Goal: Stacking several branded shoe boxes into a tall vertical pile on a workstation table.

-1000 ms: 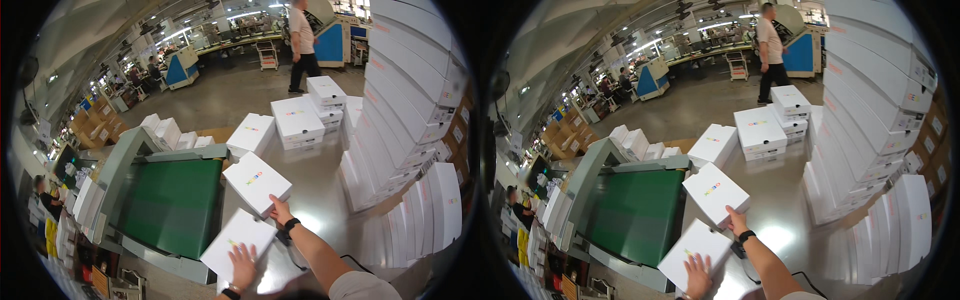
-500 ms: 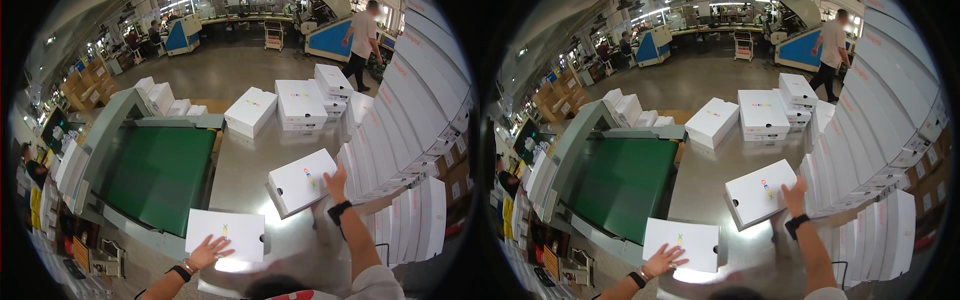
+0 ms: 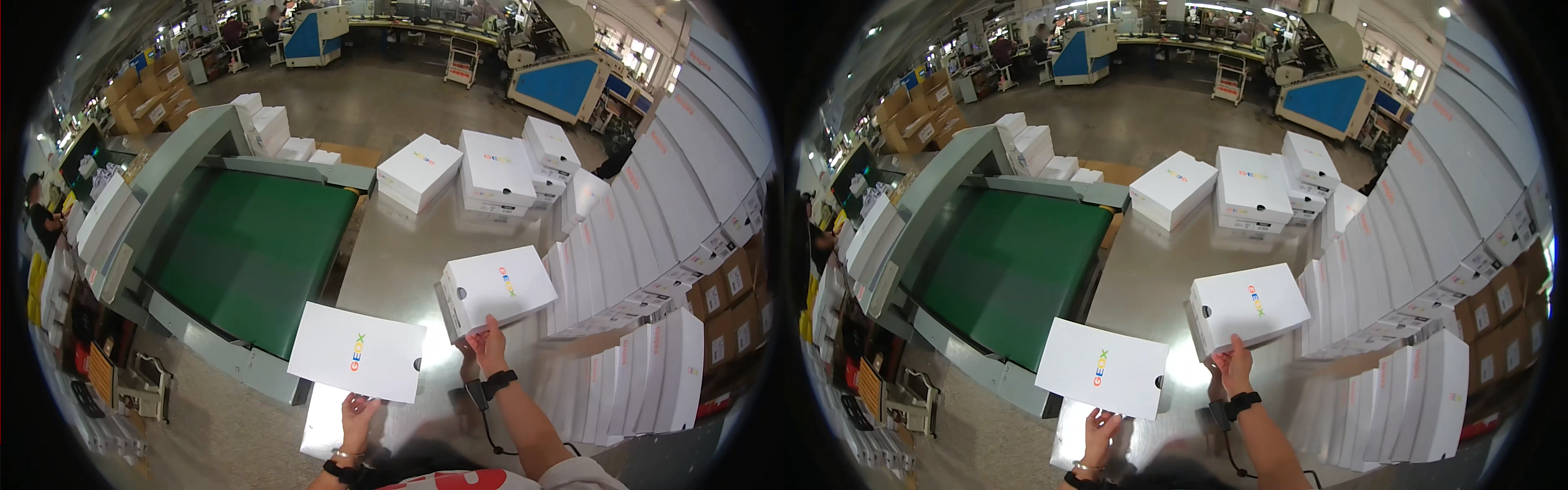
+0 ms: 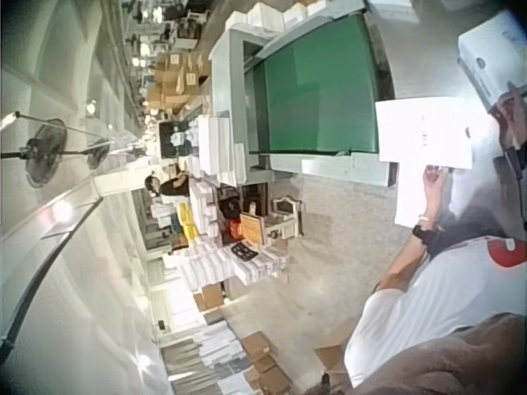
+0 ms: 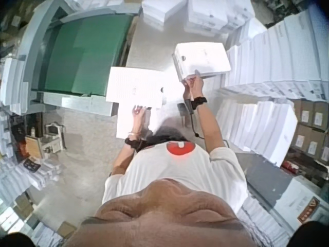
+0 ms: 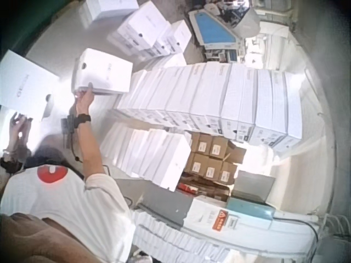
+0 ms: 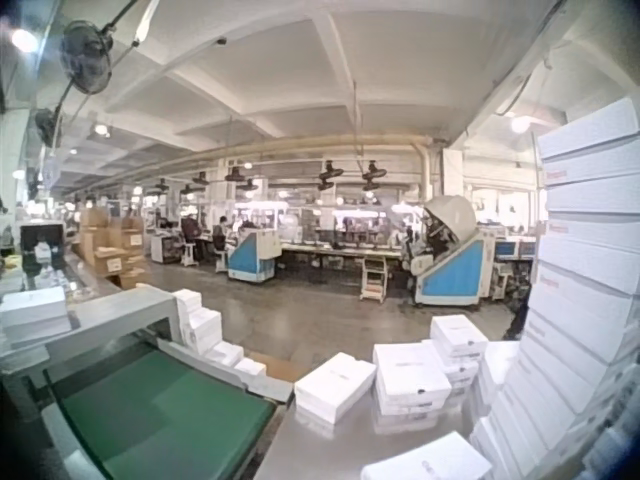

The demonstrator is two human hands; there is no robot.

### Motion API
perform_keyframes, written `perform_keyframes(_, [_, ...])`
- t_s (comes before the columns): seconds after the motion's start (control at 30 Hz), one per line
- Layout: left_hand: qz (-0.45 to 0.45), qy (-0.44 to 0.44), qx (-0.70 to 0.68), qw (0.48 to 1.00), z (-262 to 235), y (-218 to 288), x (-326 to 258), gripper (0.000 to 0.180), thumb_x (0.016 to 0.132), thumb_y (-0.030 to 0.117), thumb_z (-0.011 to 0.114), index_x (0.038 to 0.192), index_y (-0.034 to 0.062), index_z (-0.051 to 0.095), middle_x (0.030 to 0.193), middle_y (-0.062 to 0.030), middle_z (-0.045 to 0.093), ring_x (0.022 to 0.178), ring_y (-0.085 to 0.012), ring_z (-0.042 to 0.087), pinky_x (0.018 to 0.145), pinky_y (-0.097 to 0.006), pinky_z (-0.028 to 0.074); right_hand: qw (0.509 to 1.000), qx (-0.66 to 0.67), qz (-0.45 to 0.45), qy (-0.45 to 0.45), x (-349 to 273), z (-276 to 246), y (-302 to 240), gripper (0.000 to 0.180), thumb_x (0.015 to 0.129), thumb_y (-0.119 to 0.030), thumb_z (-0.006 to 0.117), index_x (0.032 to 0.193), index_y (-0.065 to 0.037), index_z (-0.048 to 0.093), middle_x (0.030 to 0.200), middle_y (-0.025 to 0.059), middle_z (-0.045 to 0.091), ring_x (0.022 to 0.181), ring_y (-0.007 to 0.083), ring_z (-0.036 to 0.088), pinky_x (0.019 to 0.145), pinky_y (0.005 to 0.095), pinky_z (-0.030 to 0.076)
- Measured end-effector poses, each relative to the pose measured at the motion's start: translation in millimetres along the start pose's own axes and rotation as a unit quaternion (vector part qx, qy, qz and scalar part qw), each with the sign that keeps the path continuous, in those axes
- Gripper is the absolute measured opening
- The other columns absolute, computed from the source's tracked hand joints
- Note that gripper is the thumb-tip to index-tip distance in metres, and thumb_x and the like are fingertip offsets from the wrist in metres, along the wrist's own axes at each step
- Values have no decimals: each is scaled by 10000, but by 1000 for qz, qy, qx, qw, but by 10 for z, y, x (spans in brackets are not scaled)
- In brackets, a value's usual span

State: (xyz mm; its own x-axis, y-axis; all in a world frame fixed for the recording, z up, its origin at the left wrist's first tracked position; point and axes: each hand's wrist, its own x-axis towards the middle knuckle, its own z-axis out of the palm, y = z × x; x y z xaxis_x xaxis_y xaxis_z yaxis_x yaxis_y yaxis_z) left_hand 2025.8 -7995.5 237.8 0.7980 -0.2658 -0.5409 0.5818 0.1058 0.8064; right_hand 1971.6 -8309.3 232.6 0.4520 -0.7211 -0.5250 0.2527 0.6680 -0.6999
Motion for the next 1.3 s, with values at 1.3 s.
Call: perform_keyframes(1.3, [-142,-367,-29,919,656,-85,381,412,863,277,451,1160,-9,429,1094,-125,533,943,-246,555,786,-369,485,968,17,85,-237,-1291,-575,159,506,862,-298,493,1268,-36,342,1285,82,397,1177,177,374,991,331,284])
